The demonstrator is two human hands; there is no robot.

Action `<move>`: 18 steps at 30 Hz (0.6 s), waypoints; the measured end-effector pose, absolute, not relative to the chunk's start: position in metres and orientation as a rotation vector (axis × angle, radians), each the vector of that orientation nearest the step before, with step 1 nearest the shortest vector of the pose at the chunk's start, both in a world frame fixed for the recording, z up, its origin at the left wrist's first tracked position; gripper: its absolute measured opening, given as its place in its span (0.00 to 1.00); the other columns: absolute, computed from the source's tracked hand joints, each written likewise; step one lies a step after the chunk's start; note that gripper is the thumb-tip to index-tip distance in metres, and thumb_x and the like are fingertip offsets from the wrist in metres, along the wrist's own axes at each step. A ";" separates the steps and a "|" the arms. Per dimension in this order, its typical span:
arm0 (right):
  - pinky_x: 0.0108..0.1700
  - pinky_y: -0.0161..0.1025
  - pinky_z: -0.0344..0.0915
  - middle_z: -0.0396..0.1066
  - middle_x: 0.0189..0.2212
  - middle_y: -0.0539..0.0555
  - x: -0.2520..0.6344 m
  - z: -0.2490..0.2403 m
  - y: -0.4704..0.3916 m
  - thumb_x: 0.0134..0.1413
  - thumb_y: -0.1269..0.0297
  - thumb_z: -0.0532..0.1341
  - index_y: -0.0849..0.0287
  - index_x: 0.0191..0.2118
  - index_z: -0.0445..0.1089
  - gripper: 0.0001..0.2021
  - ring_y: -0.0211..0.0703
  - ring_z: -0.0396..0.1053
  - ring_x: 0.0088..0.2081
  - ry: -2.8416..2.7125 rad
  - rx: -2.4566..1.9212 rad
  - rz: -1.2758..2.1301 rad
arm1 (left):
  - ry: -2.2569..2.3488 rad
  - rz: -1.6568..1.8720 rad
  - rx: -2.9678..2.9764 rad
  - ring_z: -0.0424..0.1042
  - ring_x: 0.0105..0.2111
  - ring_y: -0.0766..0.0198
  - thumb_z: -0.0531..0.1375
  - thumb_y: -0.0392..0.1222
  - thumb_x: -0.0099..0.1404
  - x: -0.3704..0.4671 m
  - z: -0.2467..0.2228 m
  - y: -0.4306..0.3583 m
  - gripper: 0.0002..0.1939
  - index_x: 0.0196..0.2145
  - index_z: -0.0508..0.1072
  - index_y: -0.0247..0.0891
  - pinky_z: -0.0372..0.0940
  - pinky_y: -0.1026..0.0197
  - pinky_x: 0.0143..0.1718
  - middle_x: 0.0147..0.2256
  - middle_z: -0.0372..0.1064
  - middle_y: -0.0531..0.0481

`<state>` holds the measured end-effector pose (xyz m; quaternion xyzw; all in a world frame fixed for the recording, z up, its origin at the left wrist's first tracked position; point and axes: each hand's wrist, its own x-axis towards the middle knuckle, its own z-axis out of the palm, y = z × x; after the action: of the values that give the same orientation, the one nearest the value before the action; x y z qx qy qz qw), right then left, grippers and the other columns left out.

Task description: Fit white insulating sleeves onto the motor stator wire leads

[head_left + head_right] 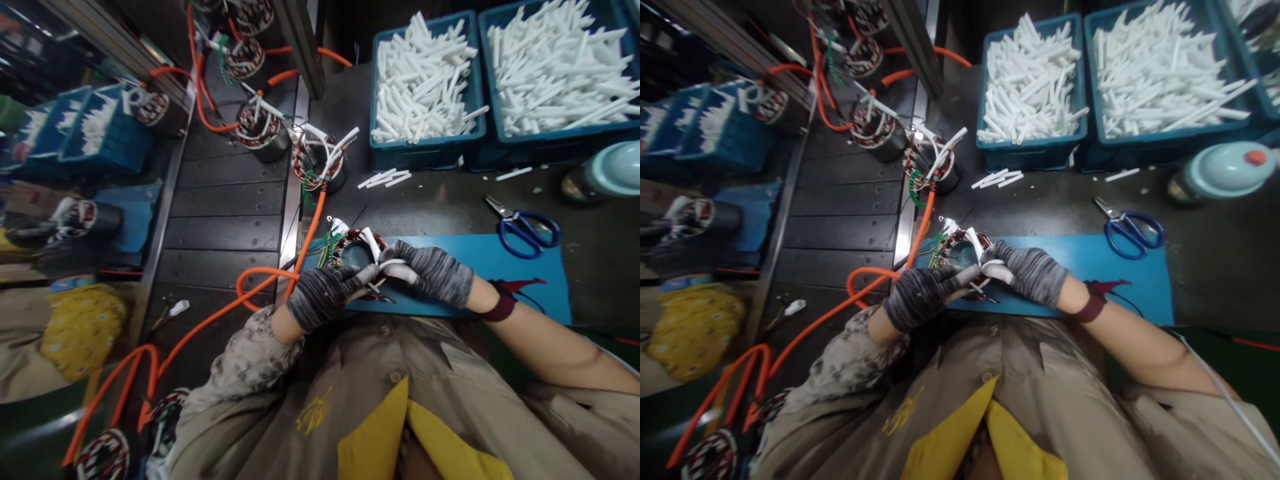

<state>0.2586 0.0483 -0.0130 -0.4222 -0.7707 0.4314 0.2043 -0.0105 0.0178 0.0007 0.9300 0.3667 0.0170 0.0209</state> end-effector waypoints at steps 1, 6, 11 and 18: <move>0.47 0.44 0.74 0.82 0.42 0.54 0.263 -0.012 0.054 0.69 0.49 0.57 0.52 0.50 0.77 0.17 0.49 0.80 0.42 -2.092 -1.166 1.213 | 1.129 0.141 2.857 0.79 0.30 0.60 0.56 0.51 0.77 -0.011 -0.001 0.017 0.23 0.67 0.69 0.53 0.65 0.61 0.24 0.49 0.81 0.46; 0.59 0.54 0.69 0.79 0.51 0.63 0.276 -0.025 0.116 0.69 0.54 0.55 0.60 0.53 0.76 0.20 0.59 0.75 0.53 -1.991 -1.540 0.657 | 0.924 0.459 2.612 0.78 0.54 0.53 0.60 0.56 0.72 -0.022 -0.004 0.021 0.30 0.67 0.66 0.43 0.77 0.55 0.46 0.61 0.72 0.40; 0.62 0.59 0.64 0.70 0.63 0.67 0.260 -0.065 0.177 0.65 0.64 0.57 0.64 0.66 0.67 0.25 0.64 0.67 0.60 -2.328 -1.517 0.389 | 0.885 0.541 2.767 0.82 0.41 0.61 0.61 0.45 0.74 -0.027 -0.014 0.019 0.15 0.56 0.78 0.49 0.75 0.63 0.35 0.53 0.79 0.46; 0.58 0.62 0.66 0.74 0.50 0.65 0.249 -0.076 0.188 0.65 0.57 0.63 0.63 0.43 0.77 0.13 0.65 0.68 0.56 -2.176 -1.631 0.334 | 0.925 0.442 2.949 0.82 0.39 0.61 0.63 0.46 0.72 -0.024 -0.017 0.013 0.19 0.59 0.76 0.53 0.74 0.63 0.33 0.53 0.79 0.46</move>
<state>0.2493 0.1884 -0.0761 -0.5834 -0.7782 0.1194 0.1995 -0.0237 0.0131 -0.0165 0.9445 0.2964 0.1416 0.0097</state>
